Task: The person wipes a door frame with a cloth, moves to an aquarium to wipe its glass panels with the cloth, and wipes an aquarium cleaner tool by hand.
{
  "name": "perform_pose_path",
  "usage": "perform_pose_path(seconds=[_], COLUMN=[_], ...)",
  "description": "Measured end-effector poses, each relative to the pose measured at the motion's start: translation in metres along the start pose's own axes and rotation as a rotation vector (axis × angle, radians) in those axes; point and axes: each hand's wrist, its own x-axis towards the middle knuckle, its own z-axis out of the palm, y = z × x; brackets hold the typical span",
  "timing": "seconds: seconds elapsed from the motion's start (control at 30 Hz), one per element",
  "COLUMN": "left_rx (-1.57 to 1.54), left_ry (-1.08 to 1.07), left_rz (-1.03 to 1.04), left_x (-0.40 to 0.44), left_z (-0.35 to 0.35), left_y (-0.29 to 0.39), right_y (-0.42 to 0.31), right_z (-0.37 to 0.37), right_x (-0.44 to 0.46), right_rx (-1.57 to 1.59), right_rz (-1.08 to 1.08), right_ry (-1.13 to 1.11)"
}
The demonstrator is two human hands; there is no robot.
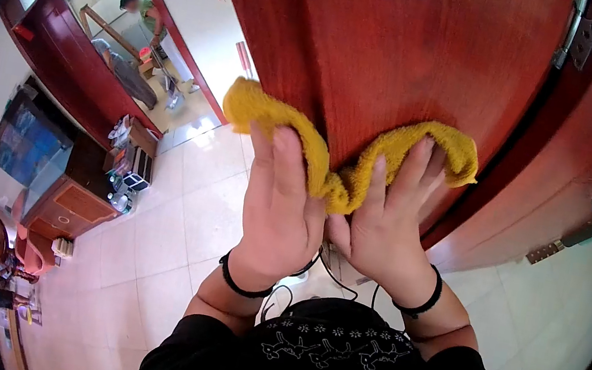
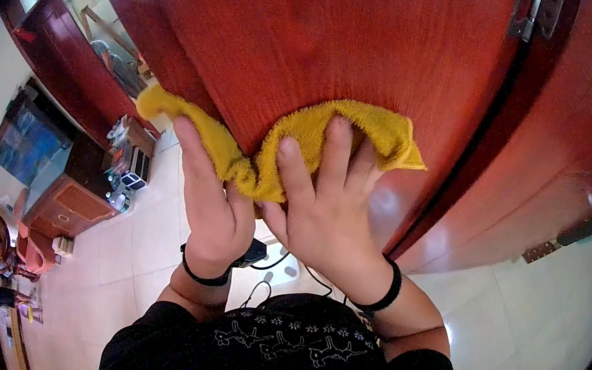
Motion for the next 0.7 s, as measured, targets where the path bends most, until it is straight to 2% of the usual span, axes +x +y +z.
perform_pose_path(seconds=[0.13, 0.33, 0.4, 0.53, 0.7], left_rx=[0.008, -0.084, -0.073, -0.054, 0.036], left_ry=[0.017, -0.054, -0.030, -0.022, -0.154], left_rz=[0.050, -0.030, -0.091, -0.064, -0.112], left_x=[-0.020, -0.031, -0.029, -0.041, -0.066], left_z=[0.005, -0.007, -0.009, -0.007, -0.004], left_y=[-0.003, 0.001, 0.007, 0.006, 0.006], right_y=[-0.002, -0.007, -0.008, -0.011, -0.009], right_z=[0.007, 0.007, 0.006, 0.008, 0.011], right_x=[-0.019, -0.041, -0.049, -0.059, -0.091], right_rx=[0.020, 0.053, -0.020, 0.002, -0.076], right_rz=[0.020, 0.023, -0.005, 0.057, 0.084], right_ry=[-0.017, -0.061, -0.188, -0.118, -0.254])
